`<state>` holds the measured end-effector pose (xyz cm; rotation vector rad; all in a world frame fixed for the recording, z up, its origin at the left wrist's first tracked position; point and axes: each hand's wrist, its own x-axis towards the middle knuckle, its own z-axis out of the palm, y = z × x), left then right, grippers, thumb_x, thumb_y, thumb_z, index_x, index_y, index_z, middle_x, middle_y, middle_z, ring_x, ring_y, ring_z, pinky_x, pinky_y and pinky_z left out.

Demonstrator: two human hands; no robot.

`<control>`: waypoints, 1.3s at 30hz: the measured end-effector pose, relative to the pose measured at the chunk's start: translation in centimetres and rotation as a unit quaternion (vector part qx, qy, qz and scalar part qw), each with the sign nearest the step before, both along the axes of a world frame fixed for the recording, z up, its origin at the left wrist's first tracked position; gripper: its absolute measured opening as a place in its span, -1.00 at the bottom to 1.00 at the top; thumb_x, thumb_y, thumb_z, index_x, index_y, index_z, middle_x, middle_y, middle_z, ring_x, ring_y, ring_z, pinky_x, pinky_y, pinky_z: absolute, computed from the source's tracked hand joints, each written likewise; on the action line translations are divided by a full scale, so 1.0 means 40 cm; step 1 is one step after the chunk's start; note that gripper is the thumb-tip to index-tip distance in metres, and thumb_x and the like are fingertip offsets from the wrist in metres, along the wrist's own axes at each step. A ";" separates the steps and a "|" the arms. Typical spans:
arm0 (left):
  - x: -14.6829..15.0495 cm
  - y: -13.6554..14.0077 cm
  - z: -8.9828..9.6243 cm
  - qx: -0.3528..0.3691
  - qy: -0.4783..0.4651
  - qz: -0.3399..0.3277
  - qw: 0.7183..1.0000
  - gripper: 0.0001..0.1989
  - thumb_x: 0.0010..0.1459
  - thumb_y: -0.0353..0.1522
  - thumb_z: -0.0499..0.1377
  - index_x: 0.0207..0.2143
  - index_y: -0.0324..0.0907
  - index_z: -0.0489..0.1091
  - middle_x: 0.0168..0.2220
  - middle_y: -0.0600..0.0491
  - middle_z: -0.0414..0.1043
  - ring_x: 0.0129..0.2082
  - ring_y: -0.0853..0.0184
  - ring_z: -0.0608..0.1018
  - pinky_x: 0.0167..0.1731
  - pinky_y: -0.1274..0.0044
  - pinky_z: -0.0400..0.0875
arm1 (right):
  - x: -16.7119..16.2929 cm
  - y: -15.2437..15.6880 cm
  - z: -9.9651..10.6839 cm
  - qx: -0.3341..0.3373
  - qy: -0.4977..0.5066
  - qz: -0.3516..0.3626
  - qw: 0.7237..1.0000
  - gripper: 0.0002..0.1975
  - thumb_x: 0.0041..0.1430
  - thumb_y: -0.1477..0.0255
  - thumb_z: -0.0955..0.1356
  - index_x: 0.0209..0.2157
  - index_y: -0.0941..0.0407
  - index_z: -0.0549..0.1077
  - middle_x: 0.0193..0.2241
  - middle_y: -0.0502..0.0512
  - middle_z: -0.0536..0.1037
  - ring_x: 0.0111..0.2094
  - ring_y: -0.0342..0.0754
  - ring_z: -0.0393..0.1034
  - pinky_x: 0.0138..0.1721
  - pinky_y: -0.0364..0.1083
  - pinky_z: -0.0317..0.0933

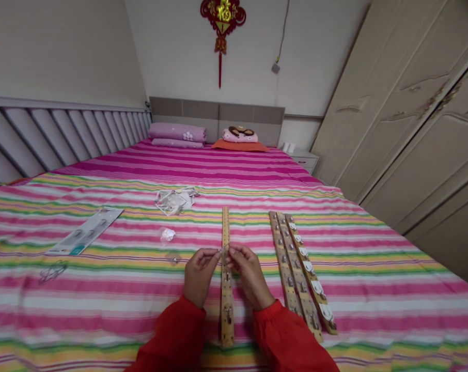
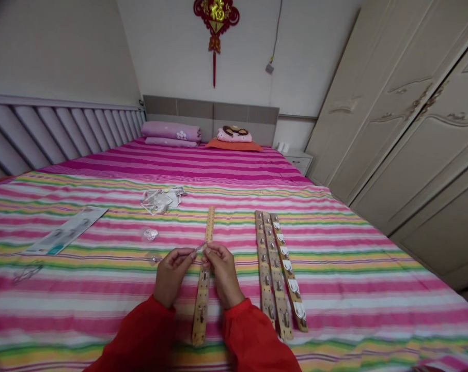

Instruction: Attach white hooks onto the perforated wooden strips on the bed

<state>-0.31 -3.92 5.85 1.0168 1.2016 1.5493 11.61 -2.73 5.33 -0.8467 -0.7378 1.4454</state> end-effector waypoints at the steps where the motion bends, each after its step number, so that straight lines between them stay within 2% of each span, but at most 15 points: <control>1: 0.001 -0.005 0.004 0.027 0.027 0.016 0.999 -0.80 -0.17 -0.27 0.33 -0.47 -0.18 0.47 -0.43 0.03 0.52 -0.35 0.30 0.55 -0.28 0.51 0.45 | -0.002 -0.004 0.002 -0.002 0.005 0.010 1.000 -0.74 -0.17 0.35 0.51 -0.37 0.15 0.53 -0.48 0.04 0.55 -0.49 -0.14 0.39 -0.50 -0.19 0.24; 5: 0.001 -0.022 0.009 0.134 0.148 0.047 0.979 -0.90 -0.05 -0.30 0.25 -0.44 -0.11 0.51 -0.33 0.00 0.49 -0.26 0.28 0.52 -0.25 0.50 0.43 | -0.005 -0.016 0.012 0.007 0.008 0.036 0.999 -0.76 -0.17 0.35 0.51 -0.39 0.14 0.56 -0.43 0.06 0.57 -0.43 -0.12 0.41 -0.47 -0.19 0.26; 8: -0.004 -0.025 -0.002 0.183 0.225 0.068 0.955 -0.91 0.02 -0.35 0.20 -0.42 -0.09 0.52 -0.30 -0.01 0.48 -0.23 0.26 0.50 -0.18 0.45 0.41 | -0.004 -0.016 0.015 0.011 0.014 0.036 0.999 -0.73 -0.18 0.37 0.51 -0.34 0.13 0.57 -0.46 0.03 0.56 -0.45 -0.14 0.39 -0.48 -0.20 0.26; 11: -0.008 -0.023 -0.015 0.203 0.266 0.074 0.940 -0.89 0.04 -0.37 0.17 -0.41 -0.08 0.51 -0.27 -0.01 0.47 -0.18 0.25 0.49 -0.11 0.42 0.38 | -0.002 -0.014 0.015 0.010 0.016 0.038 0.999 -0.73 -0.16 0.38 0.50 -0.33 0.13 0.57 -0.49 0.02 0.55 -0.48 -0.14 0.39 -0.49 -0.20 0.25; 14: -0.006 -0.022 -0.020 0.188 0.264 0.068 0.944 -0.91 0.03 -0.36 0.18 -0.41 -0.08 0.50 -0.25 -0.01 0.45 -0.16 0.24 0.48 -0.11 0.41 0.39 | -0.002 -0.012 0.012 0.011 0.011 0.034 0.999 -0.79 -0.14 0.37 0.49 -0.39 0.14 0.56 -0.53 0.01 0.54 -0.52 -0.15 0.37 -0.51 -0.19 0.24; 19: -0.001 -0.025 -0.011 0.128 0.152 0.035 0.979 -0.76 -0.05 -0.34 0.25 -0.25 -0.09 0.49 -0.21 -0.01 0.42 -0.26 0.28 0.51 -0.27 0.48 0.46 | 0.001 -0.008 0.005 0.016 0.013 0.038 0.999 -0.79 -0.13 0.35 0.49 -0.41 0.15 0.55 -0.57 0.00 0.51 -0.56 -0.17 0.34 -0.53 -0.20 0.23; 24: 0.001 -0.024 -0.006 0.102 0.111 -0.006 0.989 -0.83 -0.07 -0.32 0.28 -0.34 -0.12 0.53 -0.26 -0.01 0.47 -0.22 0.28 0.52 -0.20 0.51 0.44 | 0.002 -0.009 0.009 0.011 0.024 0.048 0.999 -0.69 -0.10 0.30 0.48 -0.28 0.13 0.55 -0.61 -0.02 0.48 -0.58 -0.17 0.32 -0.54 -0.20 0.22; 27: 0.007 -0.019 -0.009 0.020 0.003 -0.024 1.000 -0.76 -0.12 -0.30 0.32 -0.33 -0.18 0.51 -0.29 -0.02 0.53 -0.25 0.29 0.55 -0.18 0.49 0.45 | 0.004 -0.009 0.012 0.022 0.022 0.054 0.998 -0.71 -0.07 0.24 0.46 -0.32 0.14 0.56 -0.60 -0.01 0.48 -0.60 -0.19 0.29 -0.58 -0.21 0.19; 29: 0.009 -0.014 -0.012 -0.045 -0.093 -0.038 0.994 -0.71 -0.14 -0.29 0.34 -0.31 -0.21 0.50 -0.29 -0.02 0.55 -0.26 0.31 0.56 -0.18 0.50 0.45 | 0.007 -0.007 0.010 0.024 0.016 0.049 0.998 -0.71 -0.07 0.25 0.46 -0.32 0.14 0.55 -0.54 0.00 0.50 -0.60 -0.20 0.28 -0.58 -0.21 0.17; 33: 0.010 -0.004 -0.009 -0.138 -0.247 -0.062 0.957 -0.75 -0.15 -0.37 0.36 -0.34 -0.22 0.49 -0.31 0.00 0.56 -0.34 0.41 0.57 -0.28 0.61 0.47 | 0.011 0.000 0.005 0.019 -0.017 0.031 0.999 -0.67 -0.12 0.31 0.48 -0.26 0.12 0.54 -0.58 -0.05 0.48 -0.64 -0.24 0.21 -0.60 -0.22 0.09; 36: 0.012 0.000 0.002 -0.177 -0.282 -0.083 0.939 -0.79 -0.12 -0.43 0.35 -0.35 -0.21 0.48 -0.34 0.01 0.56 -0.39 0.44 0.57 -0.37 0.67 0.46 | 0.009 0.010 0.006 0.035 -0.046 0.013 0.998 -0.73 -0.13 0.29 0.48 -0.36 0.14 0.54 -0.65 -0.08 0.44 -0.68 -0.25 0.15 -0.63 -0.22 0.03; 39: 0.018 0.002 0.013 -0.201 -0.277 -0.091 0.935 -0.82 -0.09 -0.43 0.33 -0.36 -0.22 0.46 -0.36 0.00 0.57 -0.41 0.44 0.58 -0.43 0.68 0.44 | 0.008 0.022 0.010 0.042 -0.065 0.002 0.997 -0.74 -0.14 0.26 0.48 -0.45 0.15 0.51 -0.68 -0.10 0.41 -0.69 -0.25 0.14 -0.63 -0.22 0.01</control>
